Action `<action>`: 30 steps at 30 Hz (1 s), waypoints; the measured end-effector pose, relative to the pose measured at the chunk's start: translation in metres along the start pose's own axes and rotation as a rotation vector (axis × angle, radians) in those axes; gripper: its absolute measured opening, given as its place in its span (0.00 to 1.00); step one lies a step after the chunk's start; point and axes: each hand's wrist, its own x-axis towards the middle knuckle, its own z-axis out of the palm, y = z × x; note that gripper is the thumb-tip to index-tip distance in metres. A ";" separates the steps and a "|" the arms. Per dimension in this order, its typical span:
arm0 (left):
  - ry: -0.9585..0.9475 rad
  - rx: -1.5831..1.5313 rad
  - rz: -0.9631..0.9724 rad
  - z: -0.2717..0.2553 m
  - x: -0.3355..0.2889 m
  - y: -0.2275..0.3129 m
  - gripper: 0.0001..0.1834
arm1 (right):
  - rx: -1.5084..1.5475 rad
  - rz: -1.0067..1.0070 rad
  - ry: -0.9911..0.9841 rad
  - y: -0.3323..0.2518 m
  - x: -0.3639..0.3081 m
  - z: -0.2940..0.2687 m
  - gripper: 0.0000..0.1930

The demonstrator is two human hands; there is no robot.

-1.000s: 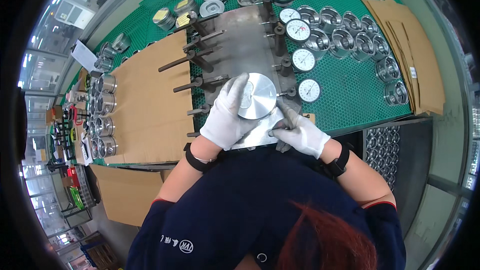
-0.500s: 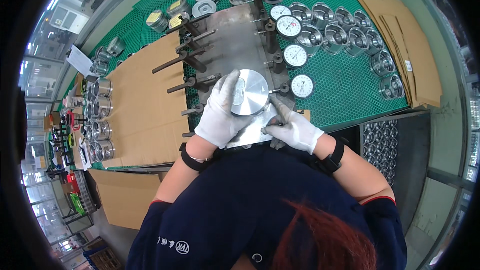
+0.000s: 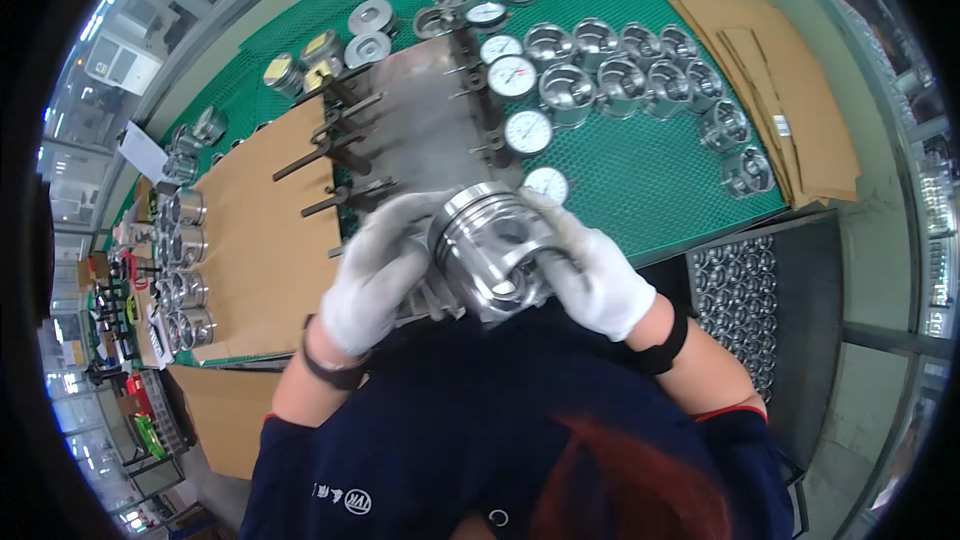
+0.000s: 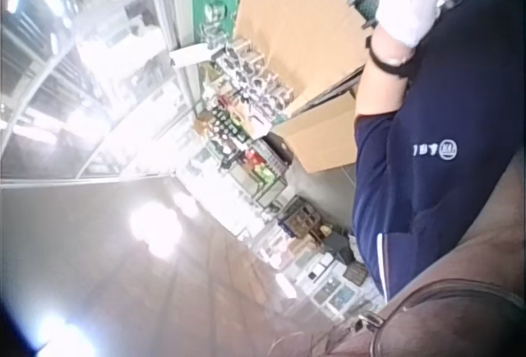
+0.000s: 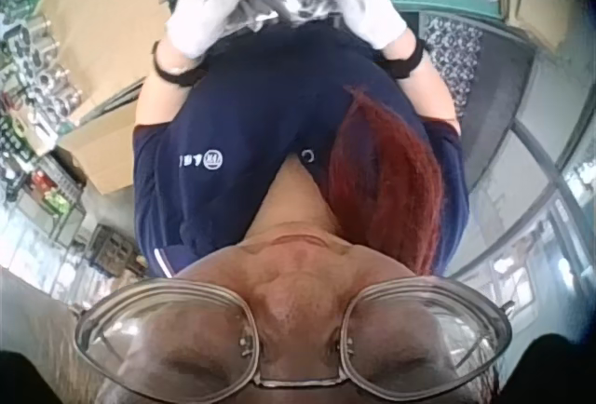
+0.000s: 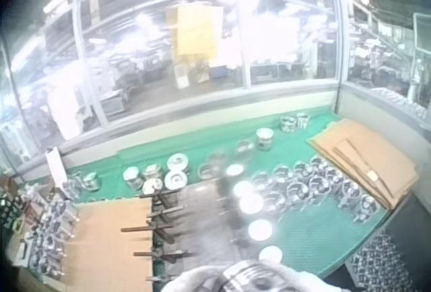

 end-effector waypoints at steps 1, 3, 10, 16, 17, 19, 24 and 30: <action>-0.017 -0.019 0.114 0.007 -0.001 0.023 0.18 | 0.213 0.081 0.074 -0.001 -0.010 -0.014 0.33; -0.192 0.057 0.412 0.009 0.005 0.064 0.14 | 0.495 0.208 0.288 0.008 -0.034 -0.045 0.31; -0.039 0.161 0.921 0.065 0.012 0.115 0.06 | 0.231 0.492 0.678 0.102 -0.041 -0.164 0.16; 0.356 0.062 0.953 0.110 0.015 0.123 0.09 | 0.468 0.815 0.593 0.236 -0.028 -0.243 0.16; 0.419 0.065 0.827 0.114 0.005 0.126 0.10 | 0.544 0.851 0.536 0.254 -0.022 -0.248 0.16; 0.217 0.461 0.028 0.090 -0.034 0.137 0.18 | 0.503 0.883 0.683 0.243 -0.019 -0.239 0.17; 0.319 0.517 -0.137 0.104 -0.084 0.006 0.10 | 0.116 0.416 0.429 0.254 -0.014 -0.228 0.16; 0.216 0.624 -0.740 0.128 -0.208 -0.115 0.16 | 0.336 0.412 0.584 0.259 -0.037 -0.258 0.23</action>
